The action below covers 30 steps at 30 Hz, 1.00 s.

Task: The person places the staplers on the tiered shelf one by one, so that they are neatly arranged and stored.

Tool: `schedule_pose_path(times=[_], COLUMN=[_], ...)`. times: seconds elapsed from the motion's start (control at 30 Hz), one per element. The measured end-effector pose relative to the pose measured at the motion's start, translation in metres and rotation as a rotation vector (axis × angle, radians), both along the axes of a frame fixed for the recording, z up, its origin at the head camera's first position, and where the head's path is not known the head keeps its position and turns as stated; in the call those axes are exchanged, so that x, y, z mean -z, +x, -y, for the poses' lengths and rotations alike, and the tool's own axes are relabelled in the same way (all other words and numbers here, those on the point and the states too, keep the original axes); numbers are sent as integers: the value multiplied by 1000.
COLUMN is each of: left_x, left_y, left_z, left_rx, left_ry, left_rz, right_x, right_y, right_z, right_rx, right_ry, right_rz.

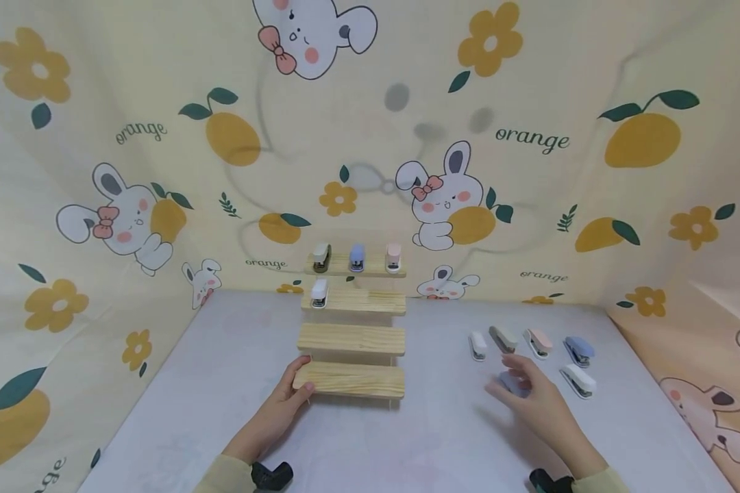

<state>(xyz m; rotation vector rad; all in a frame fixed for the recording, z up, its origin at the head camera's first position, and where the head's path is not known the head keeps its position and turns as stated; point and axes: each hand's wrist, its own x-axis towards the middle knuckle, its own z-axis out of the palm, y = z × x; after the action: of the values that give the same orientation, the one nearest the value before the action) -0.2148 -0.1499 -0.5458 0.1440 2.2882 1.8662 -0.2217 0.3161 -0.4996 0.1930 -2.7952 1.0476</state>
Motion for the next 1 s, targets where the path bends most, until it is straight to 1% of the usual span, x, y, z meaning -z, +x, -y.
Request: schedule_pose_path(times=[0.1, 0.2, 0.4, 0.47, 0.6, 0.77, 0.9, 1.0], left_x=[0, -4, -26, -30, -30, -31, -33, -34], left_y=[-1, 1, 11, 14, 14, 14, 15, 15], left_z=[0, -1, -5, -6, -6, -6, -6, -6], left_rx=[5, 4, 0, 1, 2, 4, 6, 9], left_ry=[12, 17, 26, 22, 12, 20, 18, 20], left_rz=[-6, -2, -8, -15, -21, -8, -8, -10], right_x=[0, 0, 0, 1, 6, 11, 10, 9], right_y=[1, 1, 0, -1, -2, -1, 0, -1], right_z=[-2, -4, -5, -5, -4, -5, -5, -4], right_rx=[16, 21, 33, 28, 3, -4, -1, 10], right_ry=[0, -9, 11, 25, 63, 135, 149, 134], right_rz=[2, 25, 148, 187, 229, 270, 292, 325])
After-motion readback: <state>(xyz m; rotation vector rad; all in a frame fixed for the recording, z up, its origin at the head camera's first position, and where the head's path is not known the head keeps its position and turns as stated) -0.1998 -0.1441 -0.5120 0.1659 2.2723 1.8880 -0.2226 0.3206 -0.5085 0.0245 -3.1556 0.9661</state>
